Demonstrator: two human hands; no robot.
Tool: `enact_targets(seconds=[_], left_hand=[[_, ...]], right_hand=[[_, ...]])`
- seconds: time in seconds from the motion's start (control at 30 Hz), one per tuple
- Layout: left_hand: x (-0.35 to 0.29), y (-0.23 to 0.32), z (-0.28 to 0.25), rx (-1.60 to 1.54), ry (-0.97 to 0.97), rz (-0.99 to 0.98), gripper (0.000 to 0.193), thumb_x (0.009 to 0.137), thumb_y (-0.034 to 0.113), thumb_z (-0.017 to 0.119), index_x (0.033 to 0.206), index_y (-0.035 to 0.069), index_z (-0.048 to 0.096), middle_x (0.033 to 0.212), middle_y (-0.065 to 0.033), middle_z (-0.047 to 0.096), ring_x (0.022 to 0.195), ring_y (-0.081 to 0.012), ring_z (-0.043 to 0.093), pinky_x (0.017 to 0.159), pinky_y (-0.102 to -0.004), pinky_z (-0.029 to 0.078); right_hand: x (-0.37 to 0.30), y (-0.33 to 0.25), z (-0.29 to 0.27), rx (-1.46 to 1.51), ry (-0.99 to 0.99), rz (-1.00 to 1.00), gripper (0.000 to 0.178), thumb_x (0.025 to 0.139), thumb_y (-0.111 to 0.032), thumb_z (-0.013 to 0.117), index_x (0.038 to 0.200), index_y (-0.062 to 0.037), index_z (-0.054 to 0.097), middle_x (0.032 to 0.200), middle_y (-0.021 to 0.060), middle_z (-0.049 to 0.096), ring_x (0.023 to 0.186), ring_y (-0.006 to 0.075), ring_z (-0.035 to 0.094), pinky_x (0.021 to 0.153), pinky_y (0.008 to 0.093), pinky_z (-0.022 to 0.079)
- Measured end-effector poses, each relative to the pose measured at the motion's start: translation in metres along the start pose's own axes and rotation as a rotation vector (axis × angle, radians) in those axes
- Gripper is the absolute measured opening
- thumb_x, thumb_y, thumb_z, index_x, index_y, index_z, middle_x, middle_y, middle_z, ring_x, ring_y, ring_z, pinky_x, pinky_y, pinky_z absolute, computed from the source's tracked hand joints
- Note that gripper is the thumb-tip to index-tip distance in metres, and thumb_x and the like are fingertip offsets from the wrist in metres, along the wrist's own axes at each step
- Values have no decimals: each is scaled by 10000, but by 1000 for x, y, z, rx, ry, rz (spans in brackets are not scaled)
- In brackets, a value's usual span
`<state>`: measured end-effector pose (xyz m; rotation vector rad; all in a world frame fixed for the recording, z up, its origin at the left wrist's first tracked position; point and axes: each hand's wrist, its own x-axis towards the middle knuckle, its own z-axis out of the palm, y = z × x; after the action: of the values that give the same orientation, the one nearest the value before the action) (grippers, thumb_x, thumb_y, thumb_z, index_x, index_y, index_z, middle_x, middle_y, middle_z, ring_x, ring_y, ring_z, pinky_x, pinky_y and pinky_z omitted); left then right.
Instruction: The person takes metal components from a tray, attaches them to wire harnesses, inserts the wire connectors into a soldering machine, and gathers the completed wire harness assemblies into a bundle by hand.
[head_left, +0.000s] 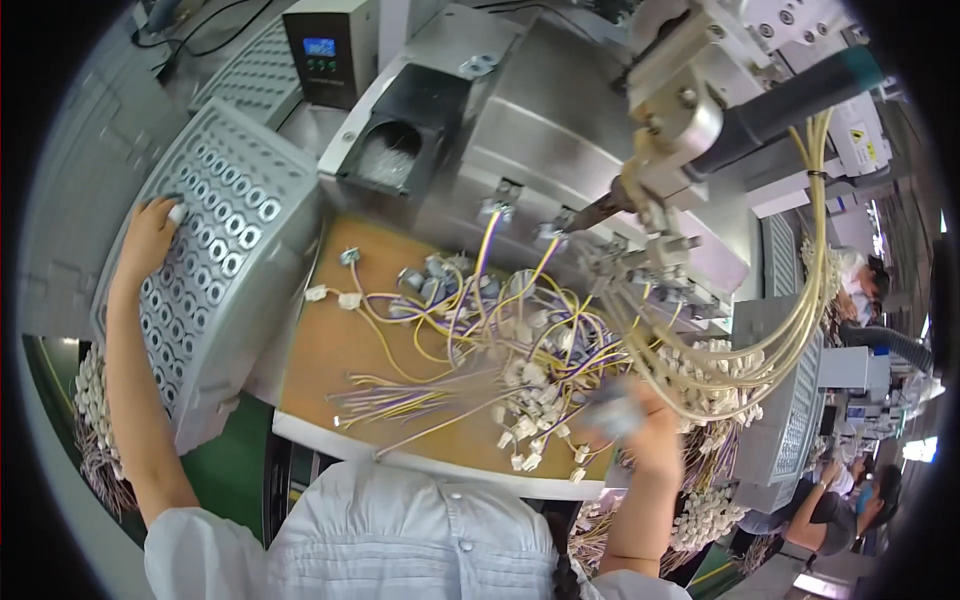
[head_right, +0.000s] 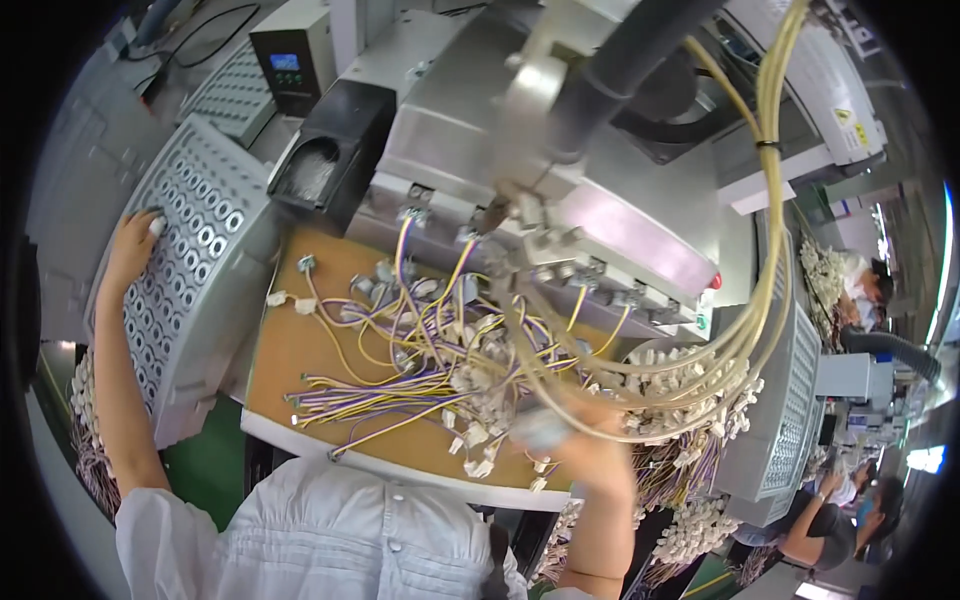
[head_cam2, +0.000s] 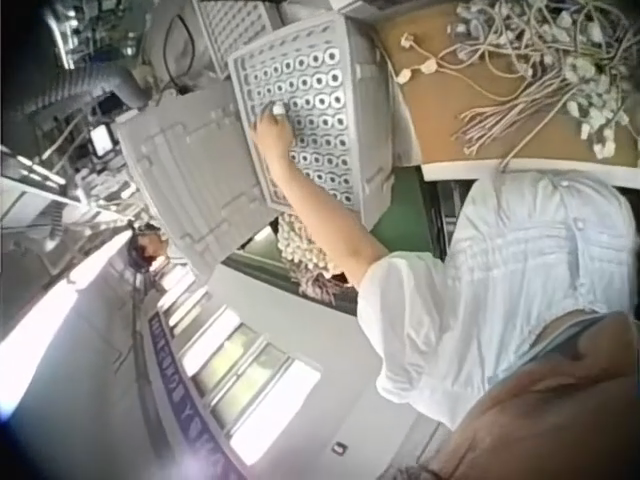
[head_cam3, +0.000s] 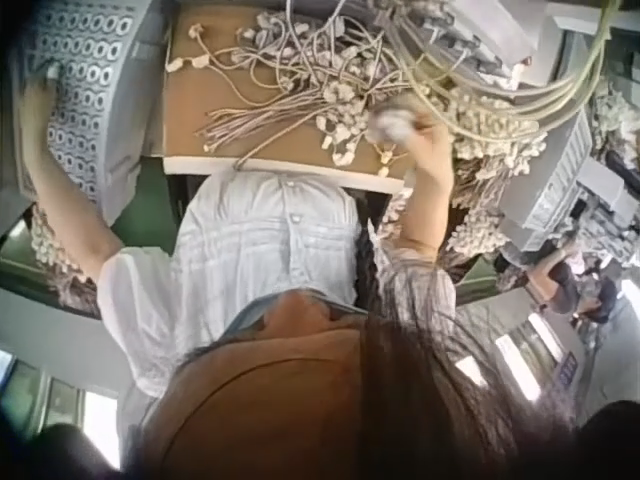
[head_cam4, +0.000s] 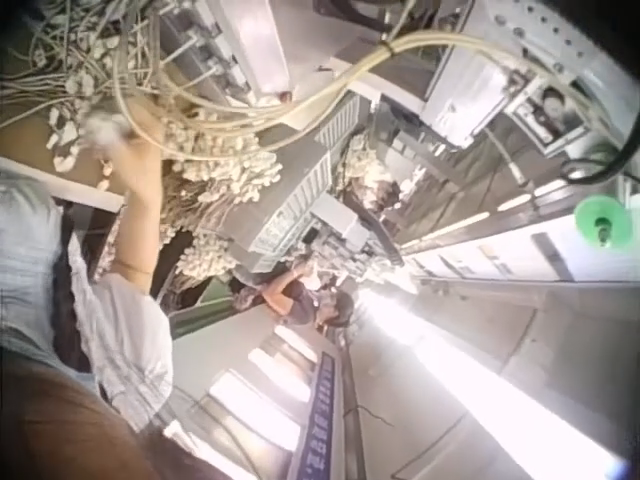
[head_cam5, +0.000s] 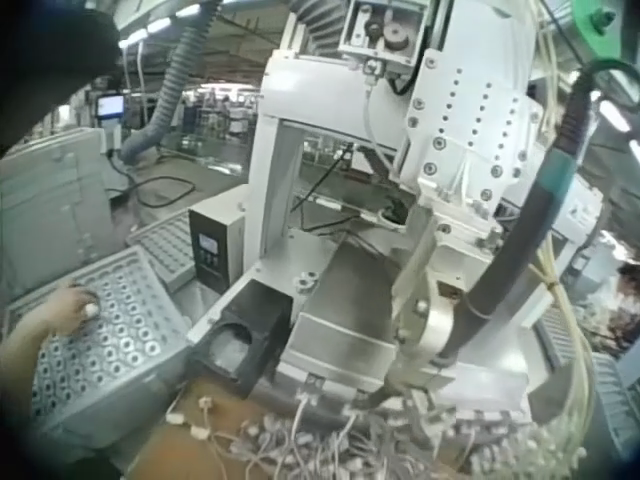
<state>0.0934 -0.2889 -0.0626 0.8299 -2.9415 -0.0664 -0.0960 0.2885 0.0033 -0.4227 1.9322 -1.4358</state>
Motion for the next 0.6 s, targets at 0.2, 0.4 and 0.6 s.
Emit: enact_targets(seconds=[0.2,0.4,0.6], left_hand=[[-6,46,-20,-44,87,-230,344,719,123,608,1044,21,563,976,-152,598,936,-314,527,798,-366,425],[-56,110,-67,-704,323,0,414,699,25,587,1106,-19,523,993,-74,590,834,-149,547,712,-283,442],[-101,230,-79,-1263,-63,317,315,708,-81,450,989,-8,573,972,-139,528,839,-191,565,595,-267,498]], right_hand=[[31,20,153,-872,-613,-776,325,743,-118,563,1054,-73,481,828,132,585,762,310,582,644,389,500],[44,-21,115,-757,-798,-332,345,699,-109,597,1032,-67,520,920,161,558,768,295,579,607,350,494],[30,-48,78,-1067,-75,-838,263,738,-76,598,1000,-51,593,996,147,562,839,274,588,672,346,508]])
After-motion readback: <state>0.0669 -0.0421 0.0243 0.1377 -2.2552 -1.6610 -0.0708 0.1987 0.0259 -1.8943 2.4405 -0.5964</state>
